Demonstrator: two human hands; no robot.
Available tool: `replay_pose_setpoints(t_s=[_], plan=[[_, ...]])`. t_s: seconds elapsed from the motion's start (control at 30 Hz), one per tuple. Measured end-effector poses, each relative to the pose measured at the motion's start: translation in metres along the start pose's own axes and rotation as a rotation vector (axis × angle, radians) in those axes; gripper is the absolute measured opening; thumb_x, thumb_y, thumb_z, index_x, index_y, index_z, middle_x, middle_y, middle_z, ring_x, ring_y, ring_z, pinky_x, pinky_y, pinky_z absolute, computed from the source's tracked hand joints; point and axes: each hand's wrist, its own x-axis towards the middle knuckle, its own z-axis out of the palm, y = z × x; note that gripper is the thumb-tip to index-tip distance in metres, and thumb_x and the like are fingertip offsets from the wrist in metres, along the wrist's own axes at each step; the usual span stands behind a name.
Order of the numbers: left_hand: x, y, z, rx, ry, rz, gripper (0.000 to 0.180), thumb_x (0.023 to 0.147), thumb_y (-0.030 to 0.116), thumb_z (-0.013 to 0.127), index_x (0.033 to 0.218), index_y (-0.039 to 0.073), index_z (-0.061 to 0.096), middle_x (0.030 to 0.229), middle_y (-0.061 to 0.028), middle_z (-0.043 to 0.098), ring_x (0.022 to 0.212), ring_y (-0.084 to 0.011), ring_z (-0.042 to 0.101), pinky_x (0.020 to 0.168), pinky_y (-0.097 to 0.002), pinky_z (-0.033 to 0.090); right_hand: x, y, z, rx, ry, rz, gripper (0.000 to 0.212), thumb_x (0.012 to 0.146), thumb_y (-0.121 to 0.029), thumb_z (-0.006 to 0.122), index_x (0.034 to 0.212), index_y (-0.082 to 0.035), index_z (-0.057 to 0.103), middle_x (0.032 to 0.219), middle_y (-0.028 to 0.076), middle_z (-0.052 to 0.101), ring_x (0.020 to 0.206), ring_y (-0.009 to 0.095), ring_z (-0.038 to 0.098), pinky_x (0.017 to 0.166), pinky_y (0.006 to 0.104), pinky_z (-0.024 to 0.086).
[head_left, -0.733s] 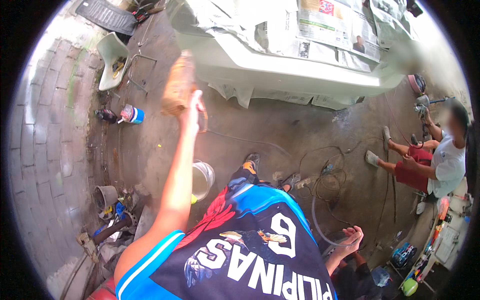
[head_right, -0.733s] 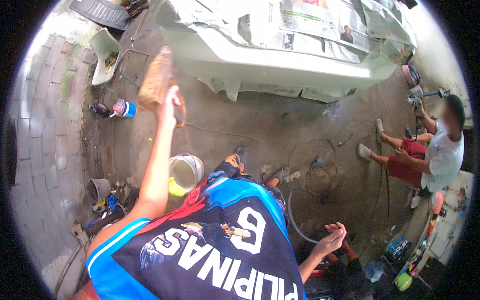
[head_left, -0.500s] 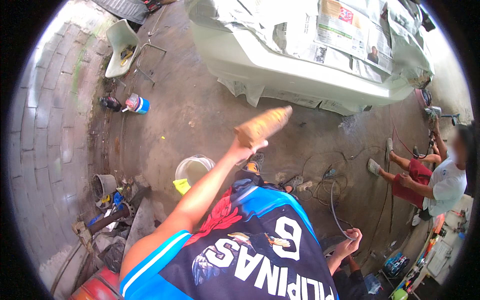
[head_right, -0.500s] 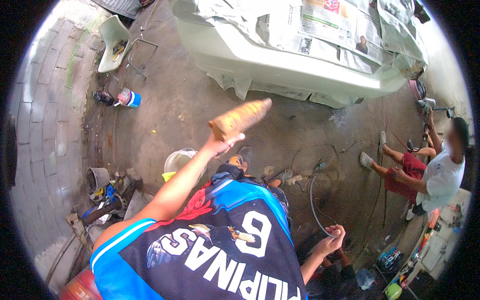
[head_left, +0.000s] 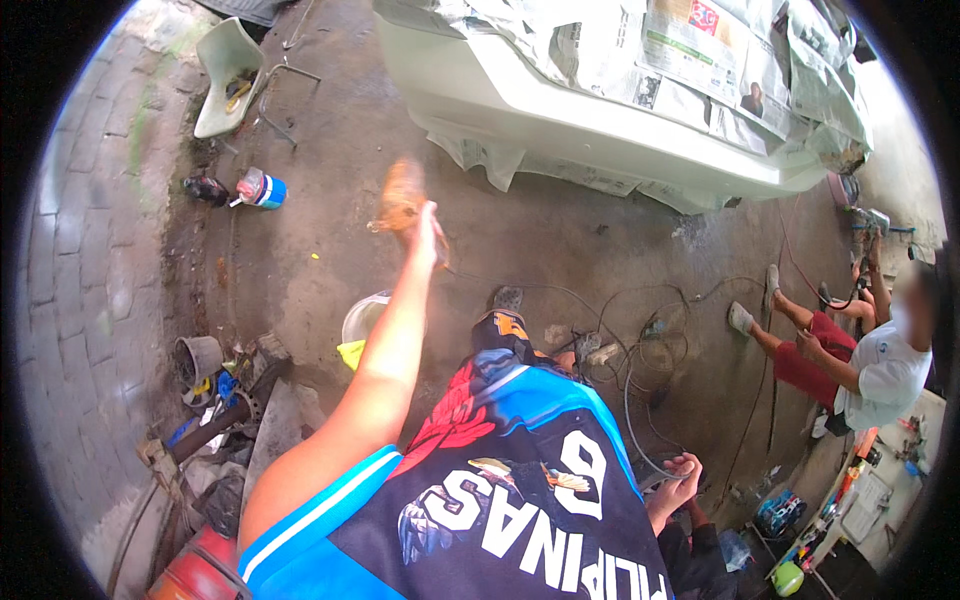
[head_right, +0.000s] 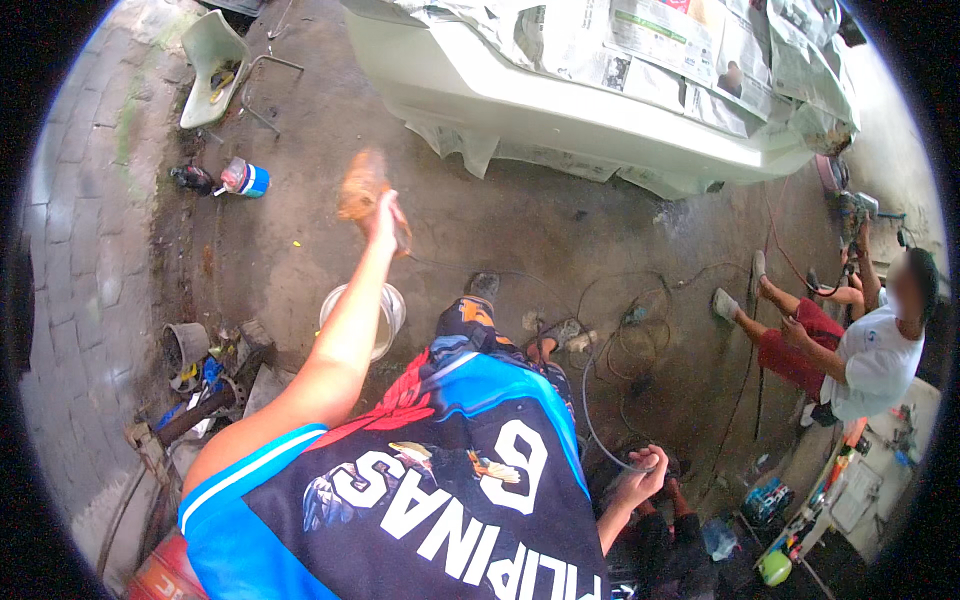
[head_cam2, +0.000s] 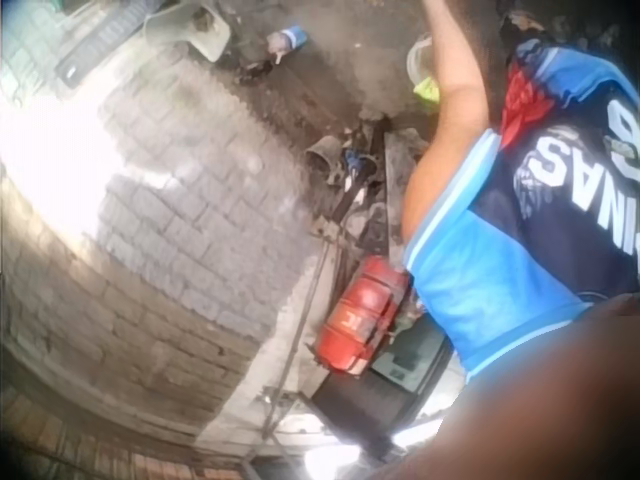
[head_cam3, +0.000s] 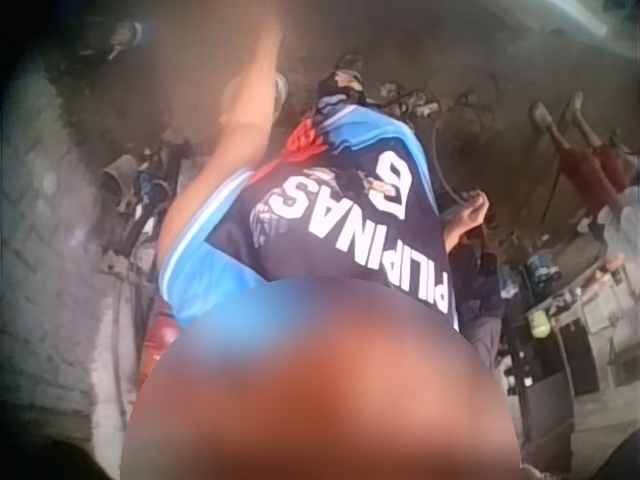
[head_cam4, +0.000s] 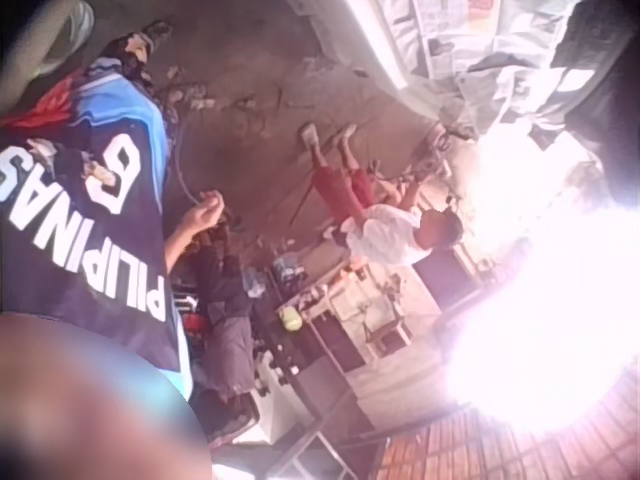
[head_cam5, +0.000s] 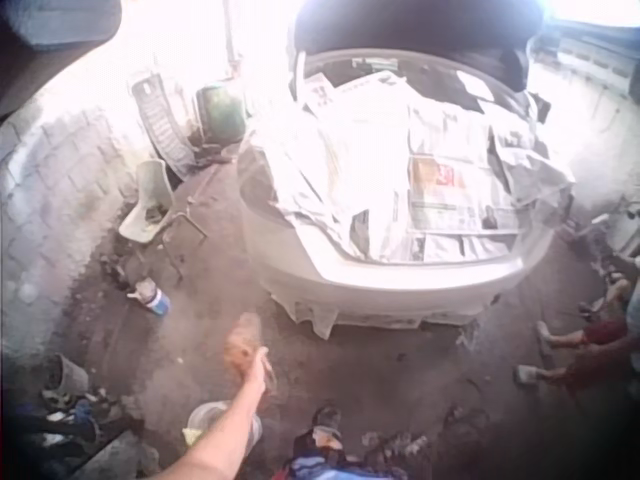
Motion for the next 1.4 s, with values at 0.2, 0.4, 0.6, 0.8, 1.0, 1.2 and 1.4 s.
replay_pose_setpoints(t_s=[0.2, 0.4, 0.6, 0.8, 1.0, 1.2, 1.4], plan=[[-0.101, -0.044, 0.042, 0.498, -0.660, -0.132, 0.022, 0.080, 0.024, 0.075, 0.086, 0.009, 0.060, 0.067, 0.0042, 0.057, 0.050, -0.0070, 0.048, 0.045, -0.0245, 0.040, 0.010, -0.007, 0.010, -0.076, -0.041, -0.006, 0.035, 0.102, -0.032, 0.043, 0.101, 0.000, 0.057, 0.079, 0.004, 0.056, 0.066, 0.011, 0.057, 0.062, 0.0246, 0.047], [-0.107, 0.056, 0.049, 0.595, -0.677, 0.069, 0.030, 0.079, 0.025, 0.077, 0.096, 0.008, 0.058, 0.074, 0.0029, 0.058, 0.058, -0.0060, 0.052, 0.048, -0.0253, 0.042, 0.012, 0.006, 0.014, -0.001, -0.008, 0.008, 0.036, 0.103, -0.033, 0.041, 0.106, 0.000, 0.057, 0.080, 0.004, 0.056, 0.065, 0.012, 0.057, 0.063, 0.0255, 0.048], [-0.044, 0.169, 0.048, 0.219, -0.361, 0.513, 0.022, 0.080, 0.024, 0.072, 0.073, 0.011, 0.057, 0.061, 0.0047, 0.050, 0.054, -0.0066, 0.047, 0.051, -0.0236, 0.037, 0.009, 0.022, 0.029, 0.049, -0.067, 0.047, 0.035, 0.103, -0.032, 0.042, 0.106, 0.000, 0.057, 0.080, 0.005, 0.056, 0.066, 0.012, 0.057, 0.063, 0.0254, 0.048], [-0.055, 0.115, 0.034, 0.323, -0.310, 0.226, 0.020, 0.081, 0.020, 0.074, 0.079, 0.010, 0.057, 0.062, 0.0044, 0.050, 0.050, -0.0068, 0.046, 0.045, -0.0247, 0.037, 0.016, 0.022, 0.048, 0.035, -0.104, 0.041, 0.035, 0.102, -0.032, 0.043, 0.103, 0.000, 0.058, 0.077, 0.003, 0.055, 0.065, 0.012, 0.056, 0.061, 0.0251, 0.046], [-0.104, 0.001, 0.012, 0.452, -0.622, -0.107, 0.023, 0.078, 0.017, 0.077, 0.084, 0.010, 0.056, 0.063, 0.0038, 0.054, 0.053, -0.0058, 0.050, 0.044, -0.0239, 0.040, 0.025, 0.020, 0.045, -0.100, -0.131, 0.023, 0.037, 0.102, -0.034, 0.044, 0.102, 0.000, 0.058, 0.072, 0.003, 0.054, 0.062, 0.012, 0.056, 0.061, 0.0251, 0.045], [-0.036, 0.008, -0.018, 0.285, -0.344, -0.136, 0.028, 0.081, 0.032, 0.067, 0.063, 0.014, 0.055, 0.054, 0.0022, 0.049, 0.048, -0.0103, 0.045, 0.050, -0.0253, 0.039, 0.024, 0.020, 0.035, -0.110, -0.152, 0.025, 0.038, 0.102, -0.035, 0.044, 0.103, 0.000, 0.058, 0.071, 0.004, 0.054, 0.061, 0.012, 0.055, 0.060, 0.0256, 0.045], [0.006, 0.089, -0.030, -0.077, 0.027, 0.078, 0.019, 0.078, 0.020, 0.071, 0.072, 0.013, 0.055, 0.058, 0.0021, 0.049, 0.048, -0.0089, 0.047, 0.046, -0.0247, 0.039, 0.019, 0.019, 0.044, -0.094, -0.151, 0.037, 0.035, 0.102, -0.032, 0.044, 0.101, 0.000, 0.058, 0.068, 0.002, 0.052, 0.061, 0.011, 0.054, 0.059, 0.0254, 0.044]])
